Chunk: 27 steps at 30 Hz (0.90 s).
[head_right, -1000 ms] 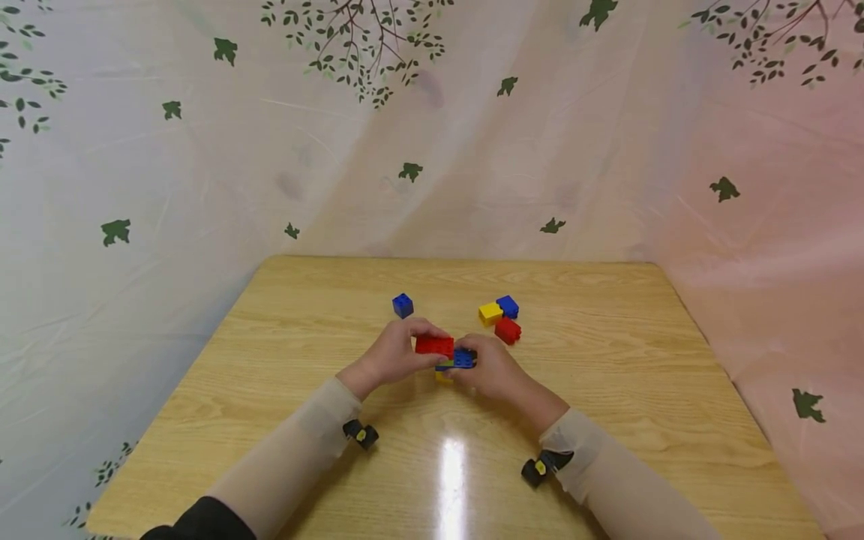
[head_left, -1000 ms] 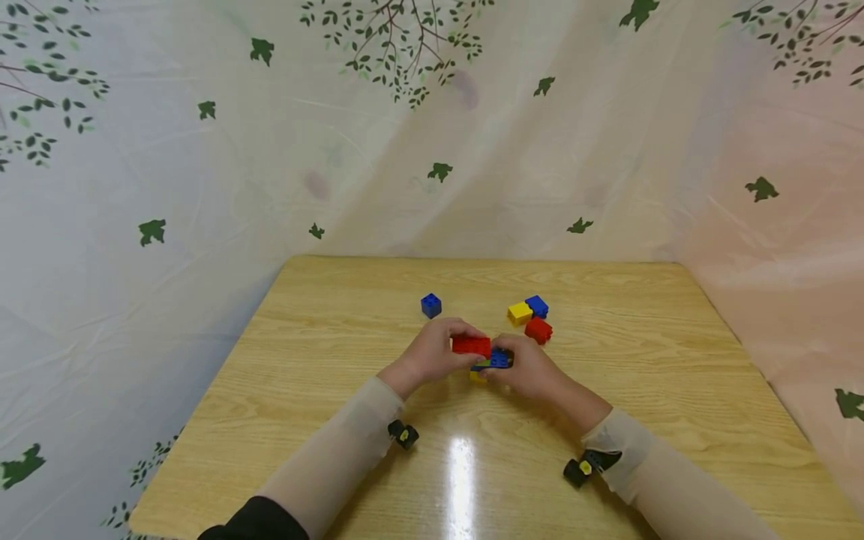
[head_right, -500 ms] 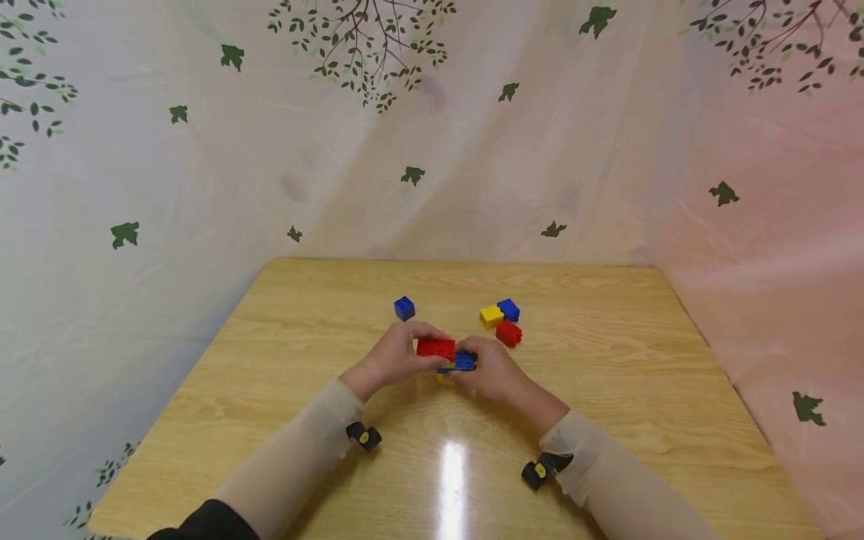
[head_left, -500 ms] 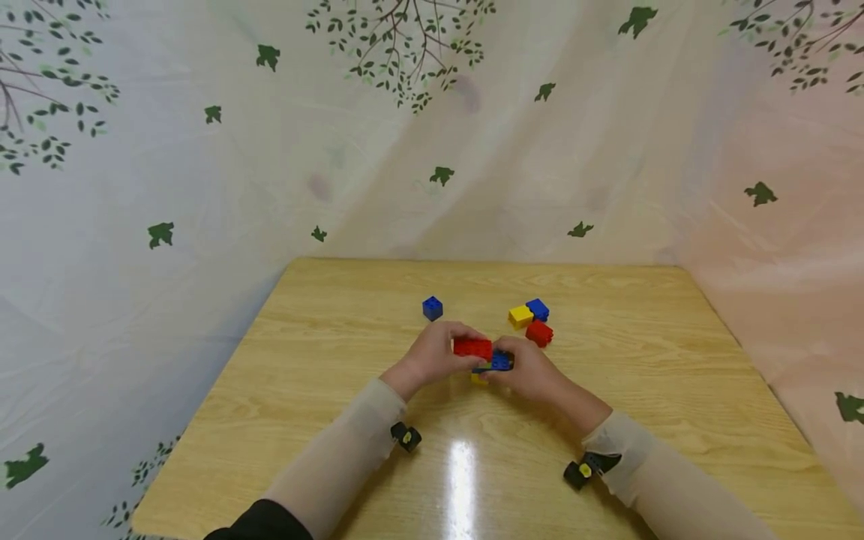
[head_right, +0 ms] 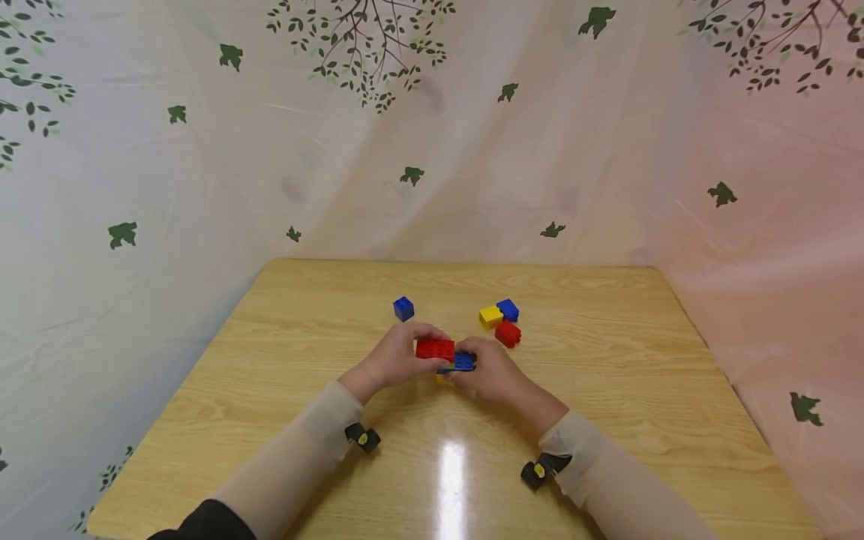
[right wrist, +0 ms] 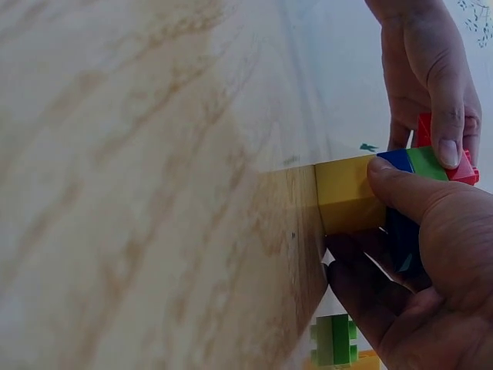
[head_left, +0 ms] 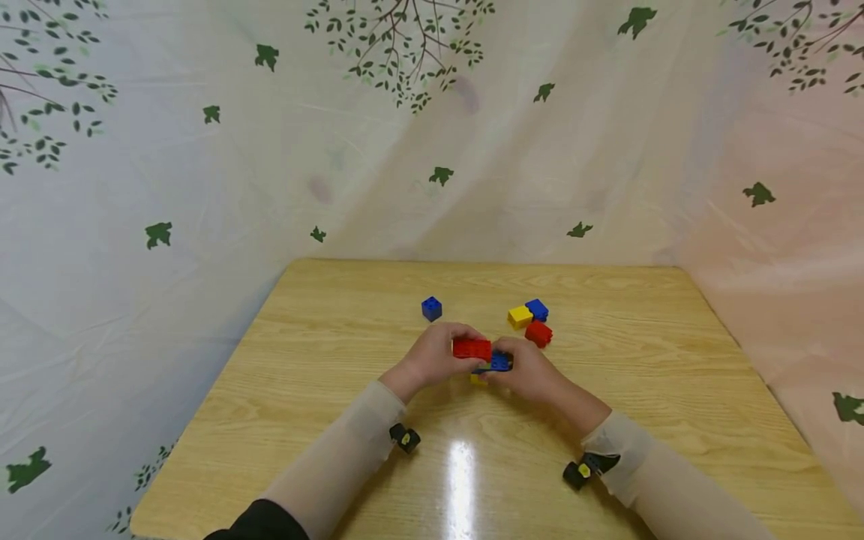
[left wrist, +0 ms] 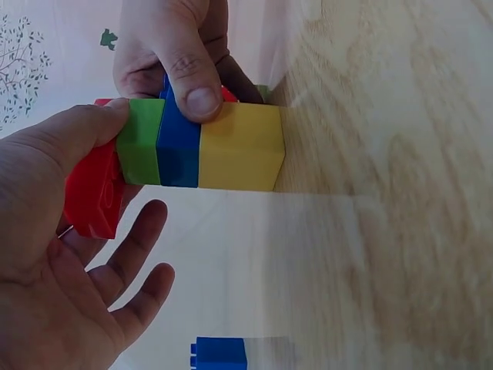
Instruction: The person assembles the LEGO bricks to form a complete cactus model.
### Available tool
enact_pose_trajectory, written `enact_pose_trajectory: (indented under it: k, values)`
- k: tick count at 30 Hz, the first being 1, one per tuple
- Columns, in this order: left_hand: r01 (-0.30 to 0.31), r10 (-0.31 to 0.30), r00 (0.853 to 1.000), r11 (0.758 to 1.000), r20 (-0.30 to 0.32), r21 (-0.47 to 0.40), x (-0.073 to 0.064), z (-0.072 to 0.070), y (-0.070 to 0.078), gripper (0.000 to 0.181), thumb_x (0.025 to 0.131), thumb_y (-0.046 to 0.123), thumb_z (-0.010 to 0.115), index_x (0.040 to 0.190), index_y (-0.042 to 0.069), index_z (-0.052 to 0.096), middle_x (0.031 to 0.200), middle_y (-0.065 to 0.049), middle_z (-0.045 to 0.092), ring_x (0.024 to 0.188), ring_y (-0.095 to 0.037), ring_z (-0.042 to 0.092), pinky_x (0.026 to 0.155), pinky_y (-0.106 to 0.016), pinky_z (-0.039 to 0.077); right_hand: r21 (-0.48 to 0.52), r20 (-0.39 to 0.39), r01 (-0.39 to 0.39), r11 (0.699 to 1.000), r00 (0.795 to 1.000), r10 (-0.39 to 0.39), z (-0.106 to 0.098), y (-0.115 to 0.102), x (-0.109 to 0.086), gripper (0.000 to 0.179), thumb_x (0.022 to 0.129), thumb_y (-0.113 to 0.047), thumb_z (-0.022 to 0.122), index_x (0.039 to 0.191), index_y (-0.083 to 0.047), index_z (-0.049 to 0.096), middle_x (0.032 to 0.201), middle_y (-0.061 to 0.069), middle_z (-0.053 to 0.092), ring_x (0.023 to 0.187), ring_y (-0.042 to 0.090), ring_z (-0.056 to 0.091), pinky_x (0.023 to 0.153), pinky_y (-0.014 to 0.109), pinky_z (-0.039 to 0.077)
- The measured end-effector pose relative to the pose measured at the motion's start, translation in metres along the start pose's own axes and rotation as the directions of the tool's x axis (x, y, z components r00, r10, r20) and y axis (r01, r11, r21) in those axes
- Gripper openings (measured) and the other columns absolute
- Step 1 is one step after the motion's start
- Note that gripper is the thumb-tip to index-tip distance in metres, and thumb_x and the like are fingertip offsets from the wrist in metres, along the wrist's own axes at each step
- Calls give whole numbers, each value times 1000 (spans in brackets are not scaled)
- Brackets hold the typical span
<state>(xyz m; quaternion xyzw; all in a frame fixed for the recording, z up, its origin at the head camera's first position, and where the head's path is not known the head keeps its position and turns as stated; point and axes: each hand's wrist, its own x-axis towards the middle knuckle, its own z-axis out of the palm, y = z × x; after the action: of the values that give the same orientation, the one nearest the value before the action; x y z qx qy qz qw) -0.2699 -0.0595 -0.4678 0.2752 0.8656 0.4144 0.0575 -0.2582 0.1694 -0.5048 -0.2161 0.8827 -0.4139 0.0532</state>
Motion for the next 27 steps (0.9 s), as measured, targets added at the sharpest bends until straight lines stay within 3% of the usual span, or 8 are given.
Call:
enact_pose_trajectory:
  k: [4, 9, 14, 20, 27]
  values:
    - [-17, 17, 1000, 1000, 15, -24, -1, -1, -2, 35, 92, 28, 85, 123, 17, 73, 115, 6, 70, 101, -11, 64, 86, -26, 57, -2, 2, -3, 1000, 1000, 3, 0, -1, 0, 32, 87, -26, 89, 115, -18, 74, 106, -5, 68, 92, 19, 59, 84, 34, 52]
    - [0, 4, 1000, 984, 22, -177, -4, -9, -8, 47, 92, 33, 84, 132, 15, 69, 122, 4, 71, 109, -14, 65, 93, -33, 57, -1, 4, -16, 1000, 1000, 16, 0, -2, 0, 30, 88, -25, 88, 113, -18, 74, 107, -5, 68, 92, 19, 60, 84, 34, 54]
    - [10, -35, 996, 955, -80, -296, -4, -21, -18, 39, 97, 33, 79, 131, 17, 70, 121, -3, 72, 109, -17, 68, 96, -37, 58, 10, 8, -28, 1000, 1000, 28, 1, -2, -1, 34, 88, -25, 88, 117, -15, 73, 108, -4, 69, 92, 19, 61, 87, 36, 55]
    - [-15, -46, 976, 960, -212, -279, -1, -35, -31, 36, 98, 27, 77, 131, 13, 70, 124, -8, 72, 111, -21, 67, 101, -41, 56, 14, 13, -48, 999, 999, 48, 1, -2, 0, 36, 87, -29, 89, 116, -16, 73, 108, -4, 68, 93, 19, 61, 87, 36, 55]
    - [13, -98, 954, 957, -283, -289, 5, -47, -46, 41, 98, 17, 77, 137, 11, 65, 136, -19, 65, 125, -39, 60, 110, -52, 48, -5, 16, -69, 998, 997, 69, 1, -1, 0, 43, 87, -31, 89, 122, -13, 72, 115, -2, 67, 98, 20, 60, 89, 37, 56]
